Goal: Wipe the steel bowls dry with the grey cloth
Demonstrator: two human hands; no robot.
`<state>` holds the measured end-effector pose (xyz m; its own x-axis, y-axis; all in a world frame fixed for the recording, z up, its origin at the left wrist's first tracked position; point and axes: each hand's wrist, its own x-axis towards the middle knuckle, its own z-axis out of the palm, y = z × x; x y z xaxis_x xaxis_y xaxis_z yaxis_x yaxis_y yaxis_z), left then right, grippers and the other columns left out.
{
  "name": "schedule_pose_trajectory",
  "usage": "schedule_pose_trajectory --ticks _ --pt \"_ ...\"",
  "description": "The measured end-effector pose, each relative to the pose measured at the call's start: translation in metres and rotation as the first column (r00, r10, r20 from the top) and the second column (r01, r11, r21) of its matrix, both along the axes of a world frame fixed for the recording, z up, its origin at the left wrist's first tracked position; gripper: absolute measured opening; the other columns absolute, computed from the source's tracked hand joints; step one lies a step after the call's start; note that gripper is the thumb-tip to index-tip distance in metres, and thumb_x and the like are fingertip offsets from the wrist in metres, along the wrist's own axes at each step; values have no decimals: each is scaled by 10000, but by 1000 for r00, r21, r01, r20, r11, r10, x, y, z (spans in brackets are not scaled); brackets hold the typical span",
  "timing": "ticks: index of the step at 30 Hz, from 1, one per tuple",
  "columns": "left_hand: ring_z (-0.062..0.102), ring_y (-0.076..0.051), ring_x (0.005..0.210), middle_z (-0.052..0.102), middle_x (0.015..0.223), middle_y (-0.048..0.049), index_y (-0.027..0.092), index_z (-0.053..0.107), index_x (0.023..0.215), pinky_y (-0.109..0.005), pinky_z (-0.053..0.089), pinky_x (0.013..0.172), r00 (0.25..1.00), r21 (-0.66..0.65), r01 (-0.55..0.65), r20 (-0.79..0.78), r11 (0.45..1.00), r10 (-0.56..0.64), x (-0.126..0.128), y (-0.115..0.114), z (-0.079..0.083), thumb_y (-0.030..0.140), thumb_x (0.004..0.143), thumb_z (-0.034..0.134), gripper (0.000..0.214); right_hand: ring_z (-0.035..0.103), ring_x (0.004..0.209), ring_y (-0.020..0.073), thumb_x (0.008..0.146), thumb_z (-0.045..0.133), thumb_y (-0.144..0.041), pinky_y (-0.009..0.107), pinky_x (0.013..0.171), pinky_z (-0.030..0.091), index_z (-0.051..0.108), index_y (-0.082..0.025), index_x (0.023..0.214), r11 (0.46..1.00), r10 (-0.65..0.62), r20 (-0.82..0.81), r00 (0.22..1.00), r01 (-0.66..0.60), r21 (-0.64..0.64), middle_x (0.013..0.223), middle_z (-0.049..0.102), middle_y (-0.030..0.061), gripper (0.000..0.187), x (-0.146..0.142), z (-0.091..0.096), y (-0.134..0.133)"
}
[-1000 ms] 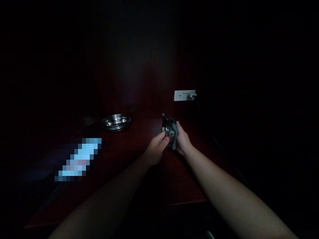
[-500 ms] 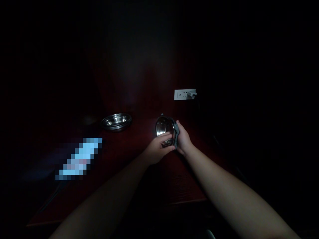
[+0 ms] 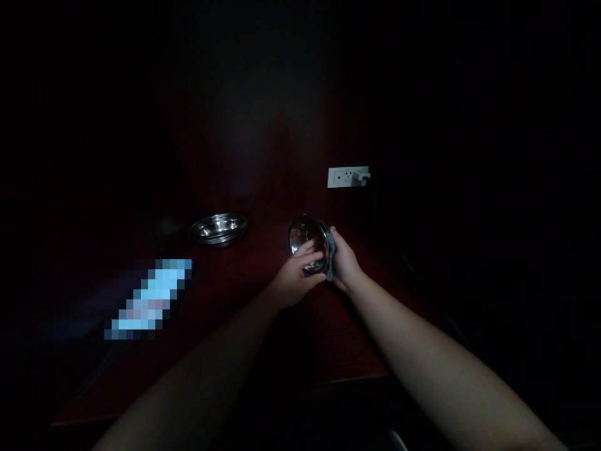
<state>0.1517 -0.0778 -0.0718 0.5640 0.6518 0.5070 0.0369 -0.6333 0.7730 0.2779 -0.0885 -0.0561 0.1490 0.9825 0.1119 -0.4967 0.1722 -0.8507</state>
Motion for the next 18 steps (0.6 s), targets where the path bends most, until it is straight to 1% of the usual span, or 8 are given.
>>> schedule_pose_trajectory --ticks 5,7,9,11,13,16,18 --pt "334 -275 1345 399 1431 -120 190 652 1102 -468 230 1122 1000 -55 27 -1 998 -27 -1 -2 3 232 676 693 430 670 731 222 837 469 -525 400 753 548 635 -202 824 999 -15 -60 998 12 -42 685 684 24 364 -1 3 -2" --pt "338 -287 1341 403 1427 -128 184 654 1095 -478 245 1111 999 -85 42 -9 996 -42 -1 -2 3 240 677 694 423 666 720 211 837 477 -519 386 760 547 639 -201 812 997 -42 -68 997 38 -60 685 687 19 358 -1 5 -3" --pt "377 -291 1314 400 1427 -132 177 657 1077 -477 284 1091 998 -109 67 -1 992 -68 -1 -3 3 235 680 692 403 661 699 198 834 498 -501 366 754 548 641 -203 782 994 -86 -89 992 79 -73 670 685 10 335 -1 7 -4" --pt "437 -285 1265 406 1421 -134 166 658 1053 -452 344 1055 994 -139 109 42 984 -104 -1 -5 5 216 679 692 379 651 657 185 833 509 -491 345 723 550 638 -205 743 992 -101 -105 989 92 -85 636 676 4 327 0 8 -4" --pt "503 -271 1198 481 1351 -140 148 647 1038 -423 392 1014 984 -181 166 93 969 -151 0 -8 7 190 677 687 366 633 592 172 840 496 -494 324 663 549 631 -202 711 991 -94 -116 989 82 -104 601 664 2 347 0 9 -4" --pt "579 -245 1086 624 1134 -124 127 599 1060 -401 422 970 966 -282 250 142 926 -217 0 -12 9 134 680 659 385 593 489 153 848 479 -496 295 553 529 619 -191 686 991 -65 -136 989 49 -123 550 646 2 373 0 11 -5" --pt "586 -236 1077 643 1082 -108 131 557 1084 -391 422 965 953 -338 286 192 897 -232 0 -13 10 86 664 637 430 578 449 147 851 475 -483 281 504 514 616 -181 680 992 -36 -149 988 18 -122 521 637 7 374 1 11 -6"
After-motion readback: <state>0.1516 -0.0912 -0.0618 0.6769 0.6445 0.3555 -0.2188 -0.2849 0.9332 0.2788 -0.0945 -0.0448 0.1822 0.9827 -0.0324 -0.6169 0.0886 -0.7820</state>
